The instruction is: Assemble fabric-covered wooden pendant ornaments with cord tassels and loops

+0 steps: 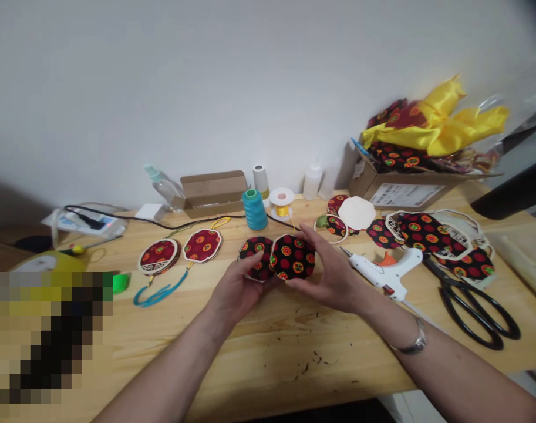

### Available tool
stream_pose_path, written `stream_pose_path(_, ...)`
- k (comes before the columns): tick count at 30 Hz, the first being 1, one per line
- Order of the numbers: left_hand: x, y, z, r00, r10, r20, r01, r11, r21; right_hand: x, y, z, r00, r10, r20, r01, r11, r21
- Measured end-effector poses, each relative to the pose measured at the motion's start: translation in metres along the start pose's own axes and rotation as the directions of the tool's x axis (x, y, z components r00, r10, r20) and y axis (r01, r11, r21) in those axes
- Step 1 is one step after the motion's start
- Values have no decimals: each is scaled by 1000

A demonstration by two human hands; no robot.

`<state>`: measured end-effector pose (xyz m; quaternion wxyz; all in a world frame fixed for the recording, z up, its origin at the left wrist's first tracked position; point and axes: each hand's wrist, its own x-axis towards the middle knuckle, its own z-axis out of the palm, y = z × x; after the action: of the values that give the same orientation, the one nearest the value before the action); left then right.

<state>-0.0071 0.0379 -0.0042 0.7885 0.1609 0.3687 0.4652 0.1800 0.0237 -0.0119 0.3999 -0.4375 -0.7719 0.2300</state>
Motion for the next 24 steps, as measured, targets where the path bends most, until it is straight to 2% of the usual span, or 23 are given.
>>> stream_pose_path(5,0,-6,-2,997,74,21,-76,987,139,-2,4,3,999,-43,24,44,998,-33)
stream_pose_path(9,-1,-10,-2,983,183,6,-181,964,194,-1,6,3,995,-79,58,82,995,-63)
stream_pose_path(13,-2,-11,-2,974,227,-16,-218,952,216,0,6,3,996,-75,37,76,997,-19)
stream_pose_path(15,-2,-12,-2,969,248,-16,-239,947,216,0,6,5,999,6,-33,-4,997,73)
stream_pose_path(17,-1,-12,-2,965,262,-15,-252,942,223,1,6,7,977,182,-108,-150,955,256)
stream_pose_path(18,-1,-12,-2,965,263,-17,-252,940,231,2,7,8,953,285,-106,-230,903,364)
stream_pose_path(21,-2,-12,-2,967,254,-22,-240,935,260,5,7,9,871,490,34,-420,708,568)
stream_pose_path(24,-3,-11,-3,969,244,27,-243,934,263,8,7,5,831,546,105,-493,637,593)
